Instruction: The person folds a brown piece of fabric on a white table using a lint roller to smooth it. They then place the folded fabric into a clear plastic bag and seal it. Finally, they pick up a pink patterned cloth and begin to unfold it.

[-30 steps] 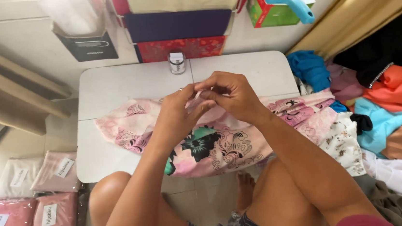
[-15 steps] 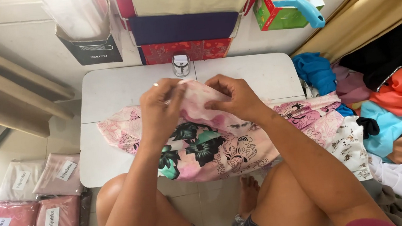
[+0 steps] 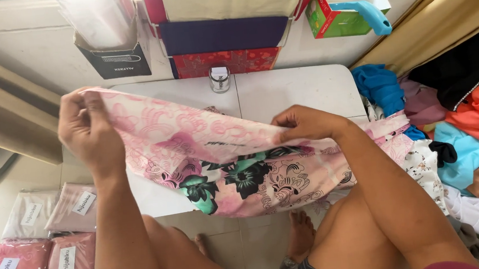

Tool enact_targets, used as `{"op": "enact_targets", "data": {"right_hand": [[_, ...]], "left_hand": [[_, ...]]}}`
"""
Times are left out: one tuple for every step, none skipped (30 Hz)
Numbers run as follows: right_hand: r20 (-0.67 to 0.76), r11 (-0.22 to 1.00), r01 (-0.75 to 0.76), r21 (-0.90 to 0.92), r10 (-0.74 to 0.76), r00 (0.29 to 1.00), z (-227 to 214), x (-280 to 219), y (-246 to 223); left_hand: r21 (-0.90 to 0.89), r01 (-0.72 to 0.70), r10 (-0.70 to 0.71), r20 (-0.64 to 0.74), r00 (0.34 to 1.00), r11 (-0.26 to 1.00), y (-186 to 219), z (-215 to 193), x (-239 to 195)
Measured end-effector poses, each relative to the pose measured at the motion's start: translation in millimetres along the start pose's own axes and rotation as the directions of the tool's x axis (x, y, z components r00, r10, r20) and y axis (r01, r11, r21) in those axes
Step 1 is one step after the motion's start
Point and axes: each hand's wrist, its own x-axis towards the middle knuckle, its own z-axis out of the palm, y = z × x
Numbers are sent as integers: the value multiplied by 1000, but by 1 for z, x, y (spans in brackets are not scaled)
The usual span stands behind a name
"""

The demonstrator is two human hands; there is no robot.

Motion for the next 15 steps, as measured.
{"op": "enact_targets", "data": {"right_hand": [[112,995,-65,-69,73,991,-3,-3,-1],[111,996,-63,-68,70,991,-6,-4,1],[63,988,-64,-144,74,995,-10,-6,4],[15,974,-69,-218,74,997,-13,-8,6],[12,973,-68,-219,72,997,-16,-12,1],[-95,971,-80,-223,60,994,-18,-15,-3],[-200,970,-92,-226,46,979,-21,-19,-7],[-204,969,-90,-228,43,978,-21,-19,-5],[-272,978,-41,-207,-17,962,-22,-19,-3],[-340,982,9,-189,-74,937,-23,-20,0],[-346,982,8,-188,-74,935,-21,-21,0],[-354,977,27,-213,-103,930,-20,-21,-1],[-362,970,45,-237,-131,923,-19,-22,-1],[-369,971,43,-236,-130,920,-18,-27,-5],[-322,968,1,-252,-84,943,-18,-30,-10]], "left_hand": [[8,33,-33,-11,999,999,2,-6,2],[9,30,-30,-10,1000,1000,-1,-10,2],[32,25,-24,-28,999,999,-4,-14,3],[56,20,-18,-45,999,998,-7,-18,4],[54,17,-15,-46,999,998,-7,-19,4],[110,-6,11,-48,999,994,-8,-20,3],[166,-29,38,-50,998,986,-9,-20,3],[163,-33,42,-51,998,986,-9,-20,3],[163,-25,35,-57,998,986,-10,-19,3],[162,-17,27,-62,998,987,-11,-18,3],[158,-20,30,-59,998,987,-12,-18,3],[155,-16,28,-76,997,988,-12,-18,3],[151,-12,26,-92,995,988,-13,-17,3],[147,-16,29,-86,996,989,-15,-18,4],[191,-25,47,-115,992,981,-17,-19,5]]}}
